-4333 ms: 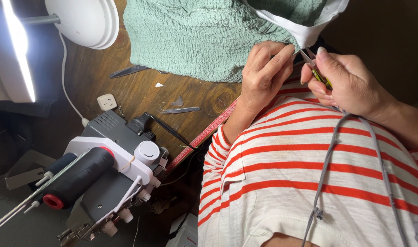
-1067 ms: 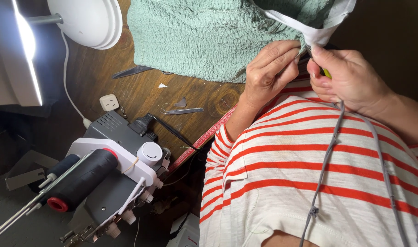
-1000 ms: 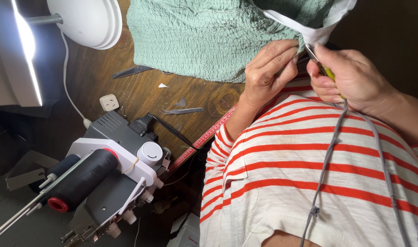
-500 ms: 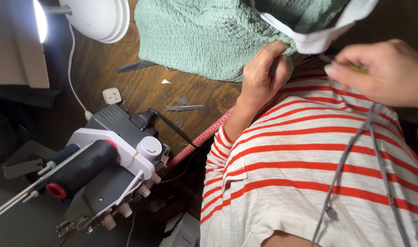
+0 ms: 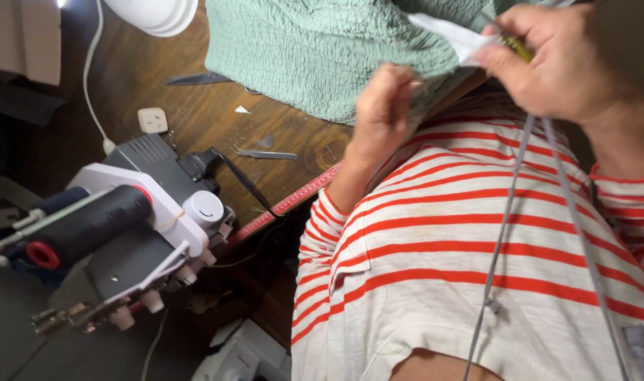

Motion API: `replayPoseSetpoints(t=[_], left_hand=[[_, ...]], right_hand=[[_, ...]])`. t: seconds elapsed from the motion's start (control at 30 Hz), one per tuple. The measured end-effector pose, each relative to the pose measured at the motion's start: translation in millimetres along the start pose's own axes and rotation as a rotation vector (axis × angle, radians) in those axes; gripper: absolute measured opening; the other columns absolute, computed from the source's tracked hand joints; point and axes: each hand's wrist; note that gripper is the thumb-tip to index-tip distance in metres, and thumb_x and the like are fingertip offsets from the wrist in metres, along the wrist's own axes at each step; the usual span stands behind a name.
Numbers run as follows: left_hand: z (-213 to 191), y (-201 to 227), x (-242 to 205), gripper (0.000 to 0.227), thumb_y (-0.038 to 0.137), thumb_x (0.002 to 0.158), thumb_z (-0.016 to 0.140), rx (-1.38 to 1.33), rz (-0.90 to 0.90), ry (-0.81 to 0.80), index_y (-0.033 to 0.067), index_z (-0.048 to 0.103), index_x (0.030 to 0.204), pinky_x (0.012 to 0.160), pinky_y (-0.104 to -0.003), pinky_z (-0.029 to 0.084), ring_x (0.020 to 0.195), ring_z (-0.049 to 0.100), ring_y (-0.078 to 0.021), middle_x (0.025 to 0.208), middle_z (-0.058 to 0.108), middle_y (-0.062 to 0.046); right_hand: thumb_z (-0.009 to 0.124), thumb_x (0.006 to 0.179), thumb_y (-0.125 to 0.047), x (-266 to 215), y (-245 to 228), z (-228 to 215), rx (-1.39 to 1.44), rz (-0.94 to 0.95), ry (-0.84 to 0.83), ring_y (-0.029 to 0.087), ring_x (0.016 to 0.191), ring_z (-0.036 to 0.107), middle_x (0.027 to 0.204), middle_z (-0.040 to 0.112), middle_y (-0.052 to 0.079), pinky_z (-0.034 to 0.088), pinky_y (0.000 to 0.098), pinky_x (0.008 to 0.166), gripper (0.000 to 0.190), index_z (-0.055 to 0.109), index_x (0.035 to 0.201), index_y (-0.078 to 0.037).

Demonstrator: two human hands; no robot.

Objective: Trimming excess threads from a green fabric garment using thread snips at a sewing workstation.

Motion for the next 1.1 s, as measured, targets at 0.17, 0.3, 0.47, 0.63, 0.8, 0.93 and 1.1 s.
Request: replayPoseSetpoints(t=[0.17,0.3,0.47,0.63,0.8,0.93,1.1], left_hand=[[-1.9,26.8,21.3,0.015,-0.004,0.105,0.040,0.133,0.065,-0.007,0.0020,0.053,0.103,0.071,-0.036,0.042,0.076,0.047,-0.0251,0.086,0.051,-0.009],[9.8,74.8,45.6,0.034,0.037,0.092,0.065,0.439,-0.087,0.017,0.0059,0.051,0.100,0.075,-0.041,0.050,0.080,0.059,-0.0297,0.092,0.060,-0.009],[40.6,71.0,51.7,0.045,0.055,0.093,0.057,0.648,-0.318,0.057,0.0116,0.045,0.089,0.055,-0.045,0.046,0.068,0.062,-0.0304,0.077,0.062,-0.006],[40.4,65.2,48.7,0.022,0.026,0.099,0.068,0.470,-0.079,0.270,0.0112,0.053,0.092,0.059,-0.041,0.044,0.065,0.054,-0.0267,0.074,0.053,-0.006],[30.4,41.8,50.9,0.007,0.009,0.101,0.066,0.242,-0.004,0.286,0.0074,0.059,0.102,0.069,-0.035,0.050,0.075,0.060,-0.0241,0.088,0.062,-0.007],[35.8,13.2,47.7,0.010,0.004,0.099,0.069,0.116,0.011,0.268,0.0078,0.062,0.105,0.077,-0.032,0.057,0.085,0.070,-0.0226,0.099,0.070,-0.008],[32.7,0.3,60.2,0.007,0.006,0.101,0.067,0.008,0.065,0.198,0.0059,0.065,0.108,0.085,-0.033,0.058,0.091,0.071,-0.0245,0.103,0.071,-0.011]], right_hand=[[0.082,0.116,-0.003,25.3,14.3,-27.2,-0.223,-0.232,-0.015,0.015,0.076,0.055,0.101,0.074,0.012,0.043,0.0307,0.067,0.012,0.078,0.121,0.007],[0.070,0.111,-0.005,37.7,-8.1,-35.2,-0.037,-0.144,-0.239,0.013,0.078,0.049,0.094,0.063,0.006,0.039,0.0267,0.069,0.012,0.071,0.117,0.005],[0.067,0.110,-0.003,51.6,-26.4,-45.3,0.050,-0.182,-0.401,0.010,0.077,0.047,0.088,0.057,0.003,0.039,0.0225,0.066,0.008,0.066,0.113,0.004],[0.068,0.115,-0.003,67.7,-37.1,-49.2,0.063,-0.300,-0.377,0.010,0.071,0.042,0.082,0.058,0.005,0.032,0.0242,0.063,0.016,0.066,0.101,0.004],[0.066,0.114,-0.015,75.2,-16.2,-25.0,0.300,-0.166,-0.231,0.007,0.059,0.041,0.072,0.050,0.001,0.031,0.0221,0.054,0.016,0.063,0.103,-0.003],[0.067,0.109,-0.018,72.8,5.9,-11.3,0.548,0.164,-0.062,0.005,0.050,0.044,0.080,0.057,0.002,0.029,0.0183,0.037,0.011,0.060,0.103,-0.012],[0.068,0.111,-0.020,60.4,5.5,-6.3,0.583,0.082,0.145,0.006,0.050,0.042,0.073,0.049,0.002,0.031,0.0221,0.039,0.018,0.057,0.103,-0.008]])
Point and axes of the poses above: each hand's wrist, its own x-axis towards the middle knuckle, its own z-axis out of the palm, y = z × x
